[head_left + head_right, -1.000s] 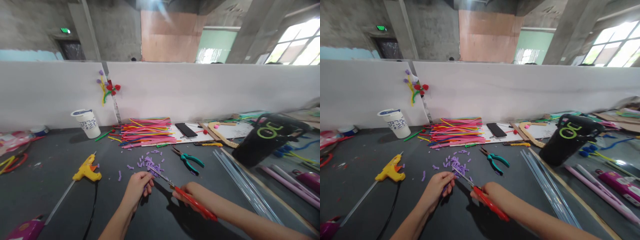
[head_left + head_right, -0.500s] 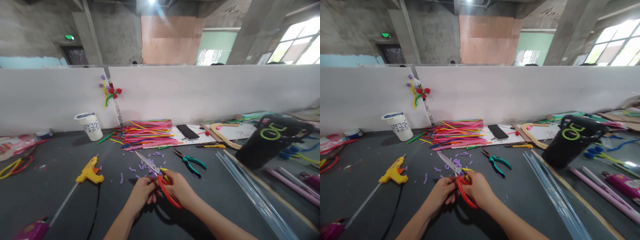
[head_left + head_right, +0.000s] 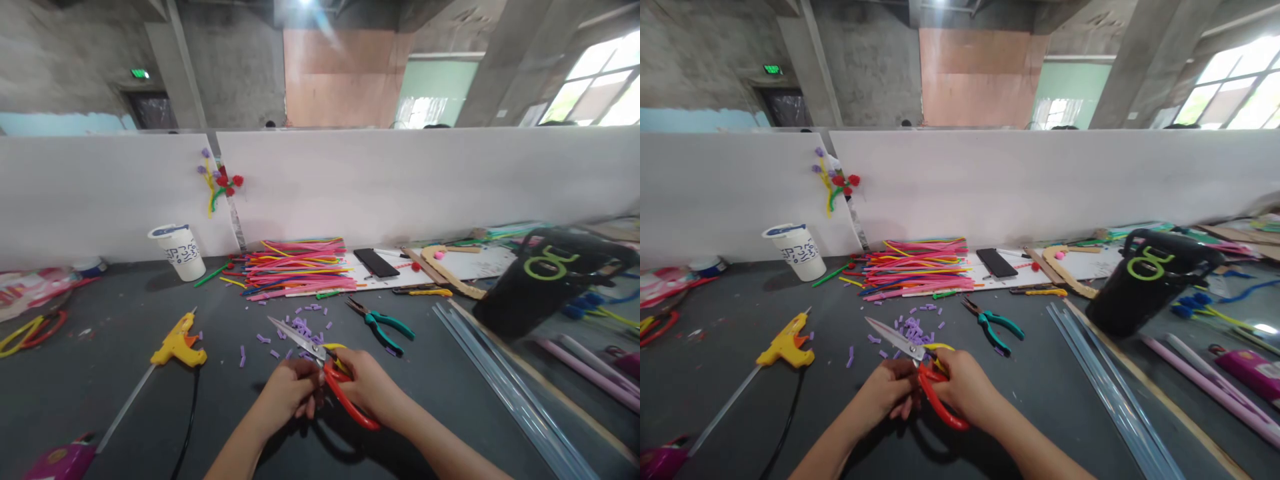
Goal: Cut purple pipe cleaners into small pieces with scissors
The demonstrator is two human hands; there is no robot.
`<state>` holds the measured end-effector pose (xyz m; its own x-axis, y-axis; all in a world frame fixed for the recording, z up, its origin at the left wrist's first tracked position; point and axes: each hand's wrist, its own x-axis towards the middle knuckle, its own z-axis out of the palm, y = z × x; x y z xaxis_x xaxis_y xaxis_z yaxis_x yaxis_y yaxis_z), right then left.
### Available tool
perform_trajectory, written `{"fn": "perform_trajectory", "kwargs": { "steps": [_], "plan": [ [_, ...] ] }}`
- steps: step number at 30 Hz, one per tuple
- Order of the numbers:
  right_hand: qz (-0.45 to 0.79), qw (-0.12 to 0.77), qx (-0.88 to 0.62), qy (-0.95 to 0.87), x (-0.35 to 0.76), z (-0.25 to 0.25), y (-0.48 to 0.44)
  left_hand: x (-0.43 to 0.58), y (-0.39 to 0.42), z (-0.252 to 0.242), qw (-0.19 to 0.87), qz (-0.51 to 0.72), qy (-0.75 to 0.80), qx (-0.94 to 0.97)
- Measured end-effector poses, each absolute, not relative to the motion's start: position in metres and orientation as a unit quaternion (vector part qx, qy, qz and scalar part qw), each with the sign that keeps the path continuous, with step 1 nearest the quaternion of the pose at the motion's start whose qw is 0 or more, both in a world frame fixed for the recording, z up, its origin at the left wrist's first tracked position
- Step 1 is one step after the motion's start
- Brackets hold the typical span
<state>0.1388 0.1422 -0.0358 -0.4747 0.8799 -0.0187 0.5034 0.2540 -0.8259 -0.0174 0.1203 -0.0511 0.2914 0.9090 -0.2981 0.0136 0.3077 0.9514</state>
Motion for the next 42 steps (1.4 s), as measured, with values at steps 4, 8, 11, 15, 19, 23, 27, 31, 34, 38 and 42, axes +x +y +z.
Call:
{"fn": "perform_trajectory", "kwargs": {
  "steps": [4,8,11,15,19,23,27,31,34,38,42],
  "plan": [
    [0.448,0.222,-0.421,-0.757,0.1398,-0.0354,0.1424,-0.0176,0.1172,-0.0457,0.657,0.328,0.478,0.482],
    [0.501,0.227,-0.397,-0.735,0.1392,-0.0348,0.1420,-0.0170,0.1150,-0.0428,0.660,0.322,0.473,0.486],
    [0.512,0.229,-0.400,-0.725,0.1389,-0.0360,0.1424,-0.0161,0.1152,-0.0437,0.658,0.323,0.474,0.488],
    [0.487,0.231,-0.407,-0.738,0.1394,-0.0385,0.1433,-0.0149,0.1160,-0.0448,0.654,0.325,0.478,0.488],
    [0.472,0.225,-0.412,-0.746,0.1386,-0.0396,0.1440,-0.0141,0.1162,-0.0438,0.652,0.322,0.483,0.488],
    [0.464,0.226,-0.414,-0.749,0.1382,-0.0402,0.1452,-0.0136,0.1165,-0.0429,0.651,0.321,0.484,0.488],
    [0.461,0.227,-0.416,-0.750,0.1406,-0.0400,0.1470,-0.0135,0.1167,-0.0431,0.649,0.324,0.485,0.488],
    [0.464,0.221,-0.412,-0.753,0.1423,-0.0386,0.1484,-0.0142,0.1174,-0.0459,0.644,0.327,0.488,0.490],
    [0.459,0.226,-0.418,-0.751,0.1415,-0.0385,0.1487,-0.0146,0.1181,-0.0489,0.638,0.329,0.491,0.493],
    [0.466,0.227,-0.419,-0.745,0.1405,-0.0387,0.1486,-0.0147,0.1173,-0.0495,0.636,0.326,0.486,0.504],
    [0.474,0.220,-0.418,-0.743,0.1406,-0.0367,0.1474,-0.0142,0.1157,-0.0473,0.639,0.324,0.479,0.507]
  ]
}}
